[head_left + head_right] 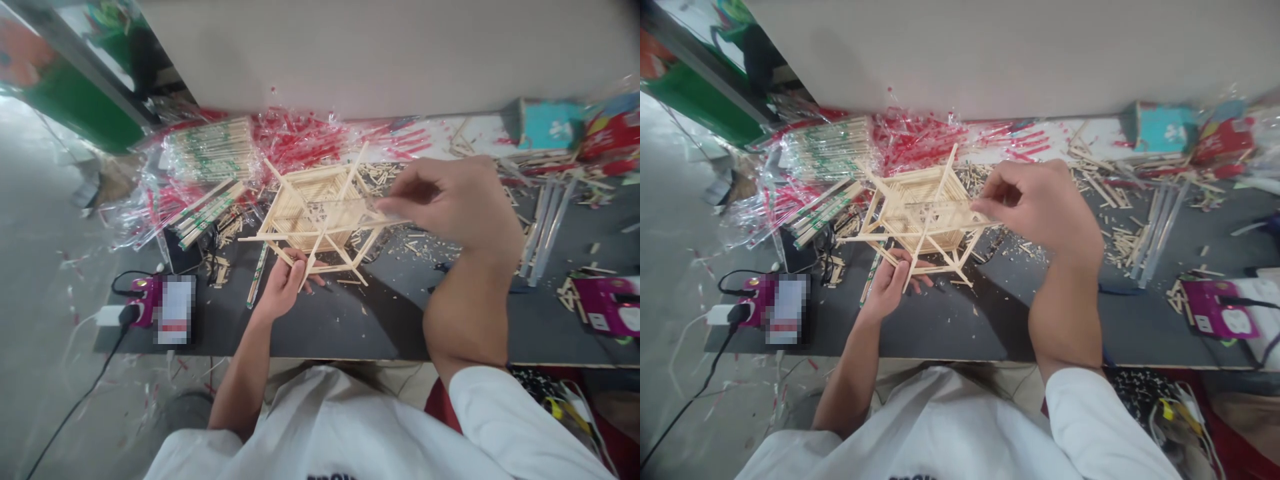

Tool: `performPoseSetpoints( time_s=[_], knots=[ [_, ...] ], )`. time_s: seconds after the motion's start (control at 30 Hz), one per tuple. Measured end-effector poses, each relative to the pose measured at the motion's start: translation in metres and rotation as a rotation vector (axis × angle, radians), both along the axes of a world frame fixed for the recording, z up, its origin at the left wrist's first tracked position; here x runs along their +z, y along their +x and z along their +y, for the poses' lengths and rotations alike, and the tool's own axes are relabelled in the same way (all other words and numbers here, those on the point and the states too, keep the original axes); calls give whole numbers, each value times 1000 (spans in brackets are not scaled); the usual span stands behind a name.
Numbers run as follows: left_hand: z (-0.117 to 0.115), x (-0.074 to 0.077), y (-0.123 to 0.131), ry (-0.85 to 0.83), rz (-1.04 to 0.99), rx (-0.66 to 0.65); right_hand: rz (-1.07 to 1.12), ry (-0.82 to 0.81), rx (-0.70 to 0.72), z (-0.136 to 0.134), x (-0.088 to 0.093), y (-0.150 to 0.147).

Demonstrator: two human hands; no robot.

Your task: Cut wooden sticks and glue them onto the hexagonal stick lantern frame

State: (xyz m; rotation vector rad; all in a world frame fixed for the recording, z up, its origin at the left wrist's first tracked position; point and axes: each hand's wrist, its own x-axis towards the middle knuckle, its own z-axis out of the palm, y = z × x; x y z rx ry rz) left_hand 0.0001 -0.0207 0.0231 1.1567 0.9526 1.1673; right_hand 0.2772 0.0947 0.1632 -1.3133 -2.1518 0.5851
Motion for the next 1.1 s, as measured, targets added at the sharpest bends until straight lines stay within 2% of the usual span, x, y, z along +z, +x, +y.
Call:
performPoseSetpoints(
  time_s=[0.13, 0.27, 0.37, 0.43, 0.53, 0.67, 0.77, 0.87, 0.93, 1.0, 1.07, 1.1],
  knots=[
    [3, 0, 0, -13, -19, 18, -21, -18, -87, -11, 3, 32],
    [8, 3, 2, -25, -25, 34, -60, 6, -258, -16, -12, 67],
    [10, 8, 3, -83, -73, 76, -78, 33, -400, -24, -37, 85],
    [8, 15, -1, -135, -117, 131, -88, 12, -477, -35, -59, 92],
    [-1, 27, -10, -216, -152, 171, -85, -49, -488, -57, -100, 96],
    [-11, 40, -13, -322, -127, 93, -84, 7, -488, -79, -147, 90],
    [-10, 40, -1, -383, -106, 81, -72, 80, -527, -83, -167, 82],
    [-7, 37, 10, -396, -78, 86, -62, 155, -545, -83, -174, 74],
    [-9, 36, 9, -368, -8, 115, -41, 250, -575, -88, -176, 67],
    [-16, 38, -1, -304, 160, 193, -8, 356, -619, -98, -179, 60],
    [-26, 40, -18, -220, 471, 339, 25, 432, -643, -112, -183, 52],
    [-31, 41, -27, -196, 694, 418, 37, 450, -638, -119, -186, 49]
  ],
)
